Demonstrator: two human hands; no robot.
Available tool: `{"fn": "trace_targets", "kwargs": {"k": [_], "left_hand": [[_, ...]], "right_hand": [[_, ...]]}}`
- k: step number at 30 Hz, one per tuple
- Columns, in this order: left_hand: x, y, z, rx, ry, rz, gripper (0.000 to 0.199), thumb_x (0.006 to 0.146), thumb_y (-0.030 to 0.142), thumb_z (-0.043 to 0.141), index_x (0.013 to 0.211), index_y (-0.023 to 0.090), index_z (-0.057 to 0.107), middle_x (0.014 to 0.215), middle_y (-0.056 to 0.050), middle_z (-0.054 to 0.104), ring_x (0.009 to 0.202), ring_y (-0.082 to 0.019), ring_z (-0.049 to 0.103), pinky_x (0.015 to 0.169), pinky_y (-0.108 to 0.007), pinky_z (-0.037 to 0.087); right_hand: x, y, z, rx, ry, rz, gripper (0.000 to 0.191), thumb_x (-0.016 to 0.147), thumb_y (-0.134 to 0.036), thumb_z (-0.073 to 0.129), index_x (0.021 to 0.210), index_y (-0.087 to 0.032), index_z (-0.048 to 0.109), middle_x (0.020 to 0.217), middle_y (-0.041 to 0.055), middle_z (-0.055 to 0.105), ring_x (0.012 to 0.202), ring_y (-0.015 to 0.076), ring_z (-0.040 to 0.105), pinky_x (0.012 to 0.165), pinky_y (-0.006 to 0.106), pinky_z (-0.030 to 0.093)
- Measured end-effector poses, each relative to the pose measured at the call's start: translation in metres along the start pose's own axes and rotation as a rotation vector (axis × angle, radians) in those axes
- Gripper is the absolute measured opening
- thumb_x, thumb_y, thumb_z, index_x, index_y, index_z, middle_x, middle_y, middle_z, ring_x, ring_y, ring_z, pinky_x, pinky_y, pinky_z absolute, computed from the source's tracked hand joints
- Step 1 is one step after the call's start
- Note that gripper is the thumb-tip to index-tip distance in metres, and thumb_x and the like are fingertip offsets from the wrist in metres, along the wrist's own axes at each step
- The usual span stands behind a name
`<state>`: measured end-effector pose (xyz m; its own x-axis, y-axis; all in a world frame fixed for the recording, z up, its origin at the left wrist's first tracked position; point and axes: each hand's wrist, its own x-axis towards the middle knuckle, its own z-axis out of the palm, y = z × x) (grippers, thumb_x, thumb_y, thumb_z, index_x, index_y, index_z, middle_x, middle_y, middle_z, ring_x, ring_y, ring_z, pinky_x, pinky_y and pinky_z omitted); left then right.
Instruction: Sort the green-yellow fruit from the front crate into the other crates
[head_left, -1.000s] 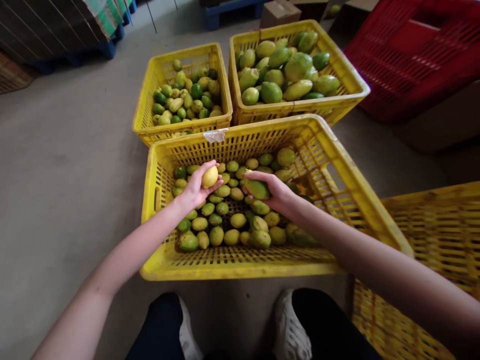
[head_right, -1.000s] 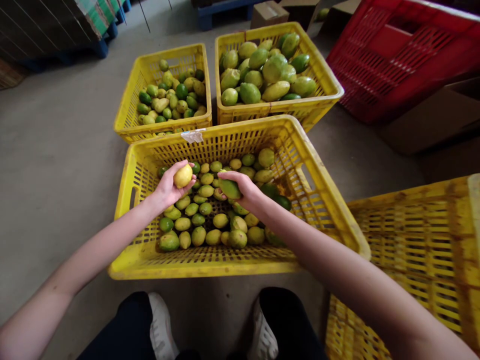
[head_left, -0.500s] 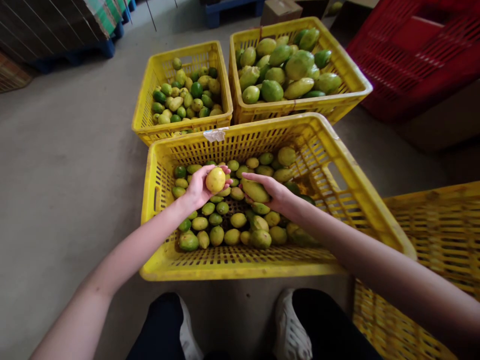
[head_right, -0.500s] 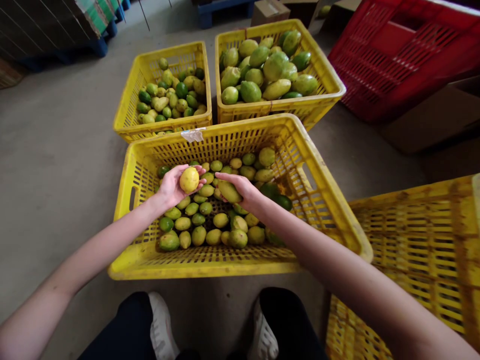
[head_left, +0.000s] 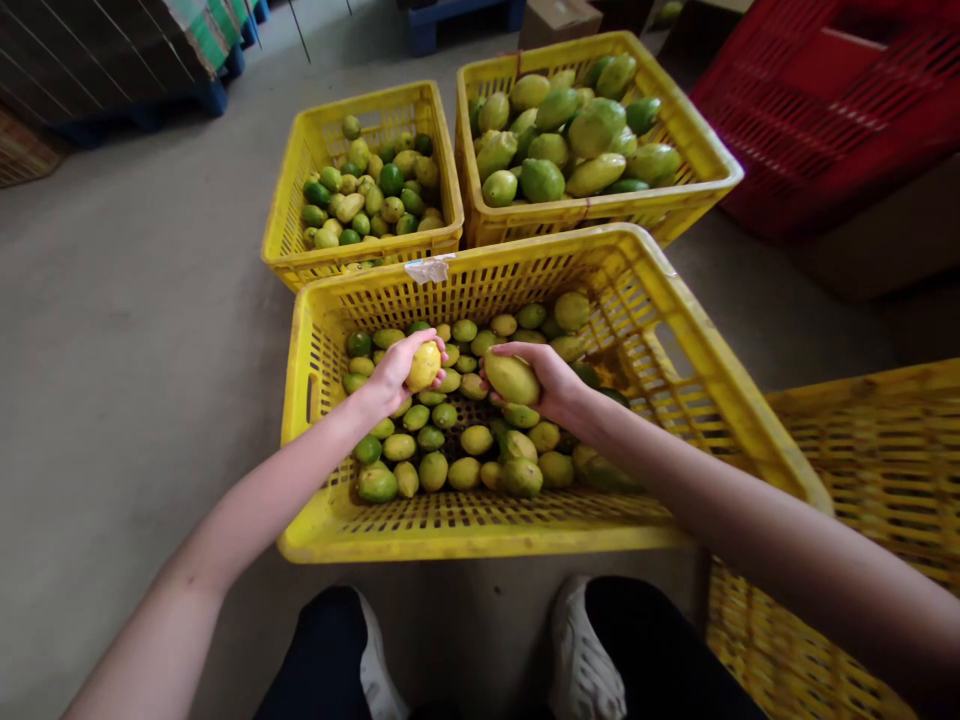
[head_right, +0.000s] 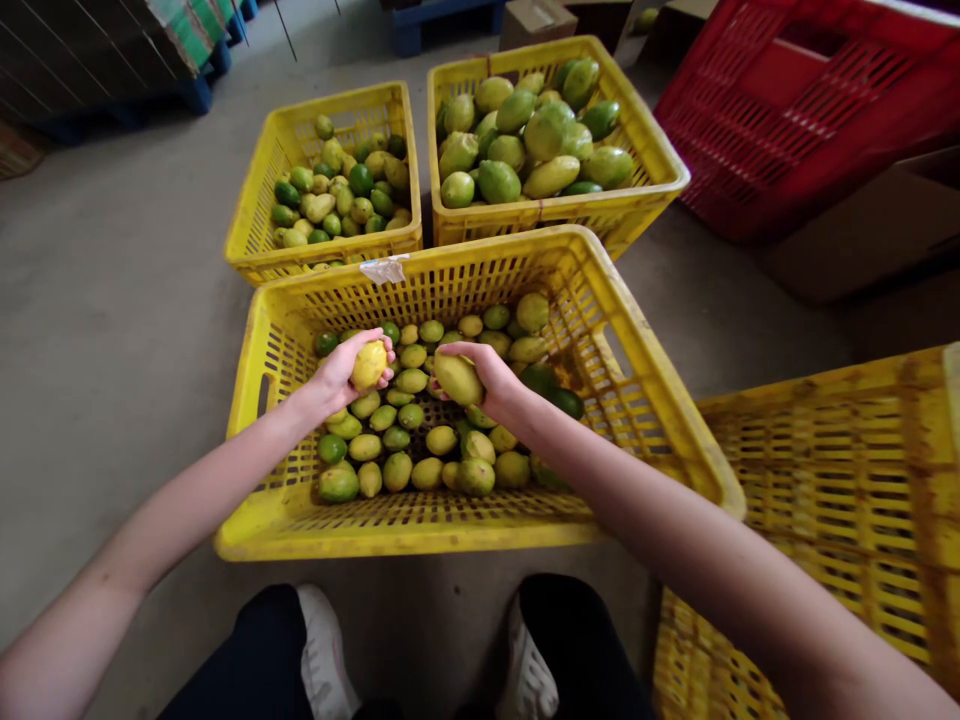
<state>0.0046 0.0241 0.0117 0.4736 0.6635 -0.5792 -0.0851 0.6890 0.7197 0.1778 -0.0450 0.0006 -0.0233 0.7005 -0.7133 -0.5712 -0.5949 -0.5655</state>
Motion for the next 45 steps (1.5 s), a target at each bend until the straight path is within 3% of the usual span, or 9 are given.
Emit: {"fn": "trace_targets", "kwargs": {"k": [10, 20, 25, 29, 31, 33, 37, 40, 45], "left_hand": [[0.003, 0.001, -0.005, -0.210, 0.197, -0.132, 0.035, 0.087, 0.027, 0.032, 0.092, 0.008, 0.062, 0.061, -0.008, 0.065, 0.052, -0.018, 0.063, 0.045, -0.025, 0.052], [-0.001, 0.008, -0.003, -0.318, 0.156, -0.152, 0.040, 0.087, 0.025, 0.032, 0.104, 0.001, 0.059, 0.067, -0.015, 0.066, 0.057, -0.017, 0.064, 0.041, -0.017, 0.050], [0.001, 0.006, -0.002, -0.310, 0.139, -0.181, 0.037, 0.091, 0.025, 0.029, 0.101, 0.003, 0.058, 0.066, -0.012, 0.063, 0.057, -0.015, 0.062, 0.038, -0.012, 0.045], [0.004, 0.000, -0.002, -0.251, 0.161, -0.116, 0.027, 0.092, 0.029, 0.040, 0.097, 0.008, 0.057, 0.069, -0.009, 0.062, 0.061, -0.014, 0.064, 0.047, -0.016, 0.051], [0.006, -0.005, -0.003, -0.148, 0.161, -0.032, 0.019, 0.088, 0.029, 0.053, 0.098, 0.014, 0.053, 0.076, -0.006, 0.063, 0.065, -0.015, 0.065, 0.057, -0.022, 0.056], [0.007, -0.009, -0.006, 0.008, 0.163, 0.099, 0.028, 0.079, 0.026, 0.065, 0.102, 0.020, 0.049, 0.089, -0.004, 0.063, 0.072, -0.015, 0.065, 0.066, -0.029, 0.057], [0.012, -0.011, -0.013, 0.457, 0.225, 0.501, 0.051, 0.058, 0.014, 0.080, 0.098, 0.021, 0.049, 0.108, -0.004, 0.058, 0.094, -0.018, 0.061, 0.081, -0.034, 0.053], [0.015, -0.011, -0.017, 0.749, 0.240, 0.742, 0.047, 0.056, 0.012, 0.080, 0.093, 0.019, 0.052, 0.103, -0.004, 0.059, 0.099, -0.019, 0.058, 0.089, -0.034, 0.047], [0.012, -0.014, -0.016, 0.967, 0.183, 0.931, 0.044, 0.062, 0.016, 0.078, 0.097, 0.020, 0.053, 0.103, -0.004, 0.059, 0.099, -0.019, 0.057, 0.090, -0.033, 0.045]], "right_hand": [[0.002, -0.002, -0.004, 0.139, -0.008, 0.089, 0.018, 0.086, -0.032, 0.048, 0.083, -0.017, 0.057, 0.067, 0.0092, 0.065, 0.053, 0.0157, 0.058, 0.037, 0.021, 0.047], [-0.003, -0.007, -0.002, 0.176, 0.027, 0.091, 0.018, 0.083, -0.029, 0.049, 0.090, -0.015, 0.058, 0.071, 0.0108, 0.065, 0.055, 0.0159, 0.060, 0.041, 0.020, 0.051], [0.001, -0.007, -0.002, 0.133, 0.050, 0.077, 0.021, 0.086, -0.030, 0.047, 0.087, -0.013, 0.059, 0.066, 0.0107, 0.064, 0.058, 0.0170, 0.063, 0.038, 0.017, 0.050], [0.006, -0.004, -0.004, 0.077, 0.084, 0.030, 0.011, 0.083, -0.024, 0.055, 0.088, -0.015, 0.059, 0.072, 0.0075, 0.066, 0.063, 0.0164, 0.065, 0.041, 0.018, 0.053], [0.008, -0.001, -0.005, 0.028, 0.075, -0.044, 0.011, 0.079, -0.020, 0.060, 0.090, -0.017, 0.058, 0.078, 0.0058, 0.067, 0.069, 0.0168, 0.066, 0.051, 0.022, 0.058], [0.010, 0.003, -0.008, -0.149, 0.098, -0.201, 0.025, 0.073, -0.020, 0.068, 0.095, -0.019, 0.058, 0.085, 0.0046, 0.067, 0.077, 0.0191, 0.066, 0.063, 0.029, 0.060], [0.012, 0.011, -0.014, -0.796, 0.220, -0.747, 0.060, 0.060, -0.026, 0.080, 0.114, -0.024, 0.054, 0.102, 0.0043, 0.065, 0.096, 0.0260, 0.063, 0.087, 0.043, 0.053], [0.013, 0.014, -0.016, -1.041, 0.190, -1.040, 0.061, 0.065, -0.023, 0.075, 0.120, -0.024, 0.049, 0.110, 0.0051, 0.065, 0.101, 0.0264, 0.061, 0.093, 0.043, 0.047], [0.014, 0.015, -0.016, -1.194, 0.206, -1.271, 0.049, 0.071, -0.022, 0.070, 0.117, -0.024, 0.052, 0.113, 0.0077, 0.065, 0.103, 0.0284, 0.057, 0.091, 0.046, 0.048]]}}
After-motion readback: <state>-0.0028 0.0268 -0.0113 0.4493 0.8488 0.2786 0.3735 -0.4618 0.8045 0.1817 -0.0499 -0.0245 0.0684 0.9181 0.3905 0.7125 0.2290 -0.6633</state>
